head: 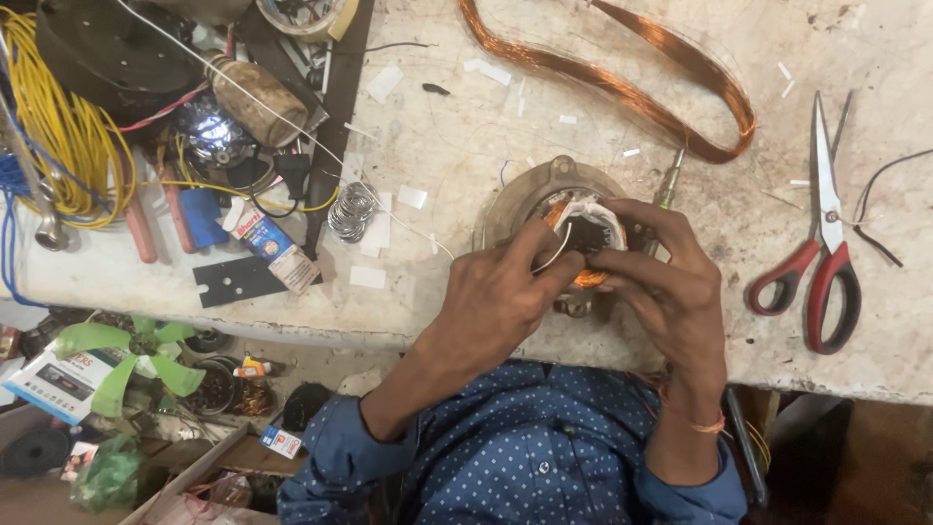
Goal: The person winds copper wire around a motor stator, secures the winding with white string, and trims the excess string with scissors. The person then places a pre-wound copper coil into the stator slots and secures it with a small white insulating strip.
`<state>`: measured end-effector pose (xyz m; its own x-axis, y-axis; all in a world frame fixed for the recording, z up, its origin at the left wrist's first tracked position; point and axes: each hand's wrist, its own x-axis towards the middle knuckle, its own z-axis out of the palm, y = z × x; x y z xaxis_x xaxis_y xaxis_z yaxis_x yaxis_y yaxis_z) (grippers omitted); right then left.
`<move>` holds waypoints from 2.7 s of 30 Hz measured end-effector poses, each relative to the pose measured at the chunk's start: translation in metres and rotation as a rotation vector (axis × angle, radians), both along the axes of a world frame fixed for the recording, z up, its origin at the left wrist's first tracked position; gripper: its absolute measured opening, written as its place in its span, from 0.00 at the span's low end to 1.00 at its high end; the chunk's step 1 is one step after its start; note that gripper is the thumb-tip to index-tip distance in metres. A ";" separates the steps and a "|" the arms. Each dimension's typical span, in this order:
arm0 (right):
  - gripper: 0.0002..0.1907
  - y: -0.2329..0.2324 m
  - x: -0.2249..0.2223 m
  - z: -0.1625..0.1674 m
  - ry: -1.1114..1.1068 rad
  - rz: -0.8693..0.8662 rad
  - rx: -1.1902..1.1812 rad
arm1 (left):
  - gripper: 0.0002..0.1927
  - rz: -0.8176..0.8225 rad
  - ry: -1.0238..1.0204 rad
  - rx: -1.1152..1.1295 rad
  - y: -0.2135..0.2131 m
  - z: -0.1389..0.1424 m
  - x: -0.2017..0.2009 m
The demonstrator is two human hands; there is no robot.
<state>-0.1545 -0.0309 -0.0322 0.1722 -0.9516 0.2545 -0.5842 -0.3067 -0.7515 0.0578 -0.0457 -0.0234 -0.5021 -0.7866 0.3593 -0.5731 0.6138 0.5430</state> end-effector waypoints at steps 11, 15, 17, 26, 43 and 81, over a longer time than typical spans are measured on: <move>0.15 -0.002 -0.001 0.003 -0.156 0.012 0.128 | 0.14 0.029 0.076 0.184 0.000 -0.001 -0.007; 0.17 0.000 0.001 0.005 -0.347 0.021 0.271 | 0.14 0.033 0.057 0.193 0.003 -0.011 -0.008; 0.17 0.004 0.006 0.004 -0.308 -0.016 0.239 | 0.14 0.035 0.060 0.168 0.004 -0.015 -0.008; 0.16 0.007 0.009 -0.003 -0.228 -0.049 0.112 | 0.12 0.036 0.046 0.073 0.007 -0.007 -0.005; 0.09 0.007 0.014 -0.004 -0.276 -0.109 0.184 | 0.07 -0.103 -0.420 -0.552 0.009 -0.009 0.004; 0.15 0.081 0.011 0.072 0.396 -0.030 -0.164 | 0.07 -0.191 -0.209 -0.142 0.018 0.011 -0.014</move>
